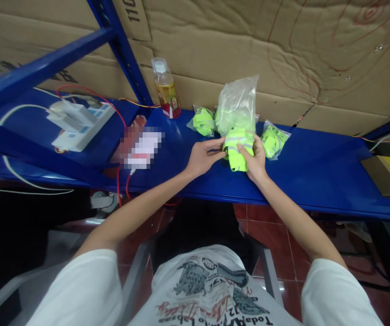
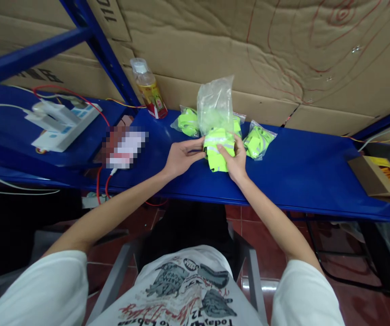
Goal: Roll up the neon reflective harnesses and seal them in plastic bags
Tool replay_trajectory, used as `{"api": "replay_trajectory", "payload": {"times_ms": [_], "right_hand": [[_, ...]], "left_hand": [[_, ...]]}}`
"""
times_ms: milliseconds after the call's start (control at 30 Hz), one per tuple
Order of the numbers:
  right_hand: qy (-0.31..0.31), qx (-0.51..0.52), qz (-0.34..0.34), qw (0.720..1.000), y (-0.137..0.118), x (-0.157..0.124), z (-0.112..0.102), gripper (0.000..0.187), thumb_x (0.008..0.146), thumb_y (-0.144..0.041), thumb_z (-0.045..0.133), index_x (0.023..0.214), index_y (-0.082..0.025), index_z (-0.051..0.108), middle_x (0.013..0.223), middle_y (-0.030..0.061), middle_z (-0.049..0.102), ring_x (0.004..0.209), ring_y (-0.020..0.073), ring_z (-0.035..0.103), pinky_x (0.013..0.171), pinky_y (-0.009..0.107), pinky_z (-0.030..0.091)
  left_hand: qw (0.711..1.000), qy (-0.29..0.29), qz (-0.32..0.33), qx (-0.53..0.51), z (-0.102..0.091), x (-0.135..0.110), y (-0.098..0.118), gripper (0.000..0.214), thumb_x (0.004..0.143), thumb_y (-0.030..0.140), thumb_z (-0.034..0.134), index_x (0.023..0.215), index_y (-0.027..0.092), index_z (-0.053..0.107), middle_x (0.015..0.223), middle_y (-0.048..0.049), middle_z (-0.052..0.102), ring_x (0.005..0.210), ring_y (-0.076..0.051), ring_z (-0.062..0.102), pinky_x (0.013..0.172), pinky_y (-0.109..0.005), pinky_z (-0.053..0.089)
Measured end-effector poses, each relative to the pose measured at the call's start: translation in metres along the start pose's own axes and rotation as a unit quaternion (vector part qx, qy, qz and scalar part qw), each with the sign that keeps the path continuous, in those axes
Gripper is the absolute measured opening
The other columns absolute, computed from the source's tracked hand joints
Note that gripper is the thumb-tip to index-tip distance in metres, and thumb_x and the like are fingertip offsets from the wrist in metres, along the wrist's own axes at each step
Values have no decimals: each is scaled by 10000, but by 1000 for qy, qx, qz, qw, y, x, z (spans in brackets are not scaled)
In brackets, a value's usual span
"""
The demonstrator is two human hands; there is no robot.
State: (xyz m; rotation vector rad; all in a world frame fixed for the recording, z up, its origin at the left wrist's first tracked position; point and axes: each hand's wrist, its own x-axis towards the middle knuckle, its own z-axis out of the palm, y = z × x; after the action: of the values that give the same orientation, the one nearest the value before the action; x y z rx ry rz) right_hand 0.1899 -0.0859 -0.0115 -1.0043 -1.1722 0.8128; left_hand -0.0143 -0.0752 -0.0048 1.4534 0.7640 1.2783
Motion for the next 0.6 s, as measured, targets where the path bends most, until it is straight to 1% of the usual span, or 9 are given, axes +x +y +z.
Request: {"api": "replay_trajectory", "payload": {"times_ms": [67,167,267,300,367,433,467,533,600], "right_hand": [[-8,35,19,999,3,18,3,654,796,-566,878,1342,-352,589,1307,43,744,1162,252,742,1040,479,633],[-15,64,40,997,12,46,9,681,798,-619,852,1348,-349,556,1225,36,767,1052,244,775,964,477,667],[22,51,21,998,23,66,14,703,775,-597,865,1339,-326,545,1212,49,758,1039,244,772,969,479,660],[39,38,7,998,26,68,16,702,769,-578,871,1334,-319,542,1218,54,749,1051,245,765,981,482,652],[65,15,-26,997,30,68,20,679,772,-540,872,1318,-307,540,1229,60,726,1076,245,747,1007,488,633],[75,-1,-57,996,29,61,23,631,796,-512,855,1298,-298,537,1218,61,703,1084,244,730,1022,488,616],[76,-10,-73,994,27,57,24,607,810,-499,846,1290,-296,535,1216,60,689,1090,243,720,1031,485,607],[76,-30,-100,992,21,48,28,560,833,-472,830,1274,-295,531,1219,59,661,1105,238,698,1047,473,588],[81,-42,-108,990,16,40,31,514,861,-454,805,1261,-297,522,1234,59,640,1125,230,677,1064,459,569]], "left_hand": [[999,5,40,25,1,20,3,520,787,297,898,1291,214,798,1186,-71,828,1105,-257,788,1054,-507,655],[995,25,79,50,4,49,-4,452,816,313,875,1249,200,812,1116,-76,833,1039,-242,796,987,-467,680],[995,44,83,30,5,68,-18,403,812,315,872,1190,189,816,1083,-81,830,993,-228,800,966,-437,683],[996,50,73,24,5,69,-22,396,808,315,870,1178,184,812,1062,-81,828,968,-222,800,940,-424,690],[998,49,37,6,4,67,-25,423,806,325,860,1197,179,788,1045,-78,821,915,-214,795,826,-387,708],[999,25,-11,-35,3,59,-23,457,822,353,834,1241,193,748,1095,-75,807,894,-212,790,712,-352,703],[998,11,-30,-57,3,54,-20,457,841,375,815,1256,207,726,1134,-72,797,904,-211,788,689,-345,698],[997,9,-30,-68,5,47,-14,422,864,412,806,1225,222,697,1166,-63,779,941,-203,777,727,-339,693],[999,38,17,-27,8,44,-11,413,840,429,855,1146,216,676,1098,-53,768,957,-187,752,812,-328,676]]}}
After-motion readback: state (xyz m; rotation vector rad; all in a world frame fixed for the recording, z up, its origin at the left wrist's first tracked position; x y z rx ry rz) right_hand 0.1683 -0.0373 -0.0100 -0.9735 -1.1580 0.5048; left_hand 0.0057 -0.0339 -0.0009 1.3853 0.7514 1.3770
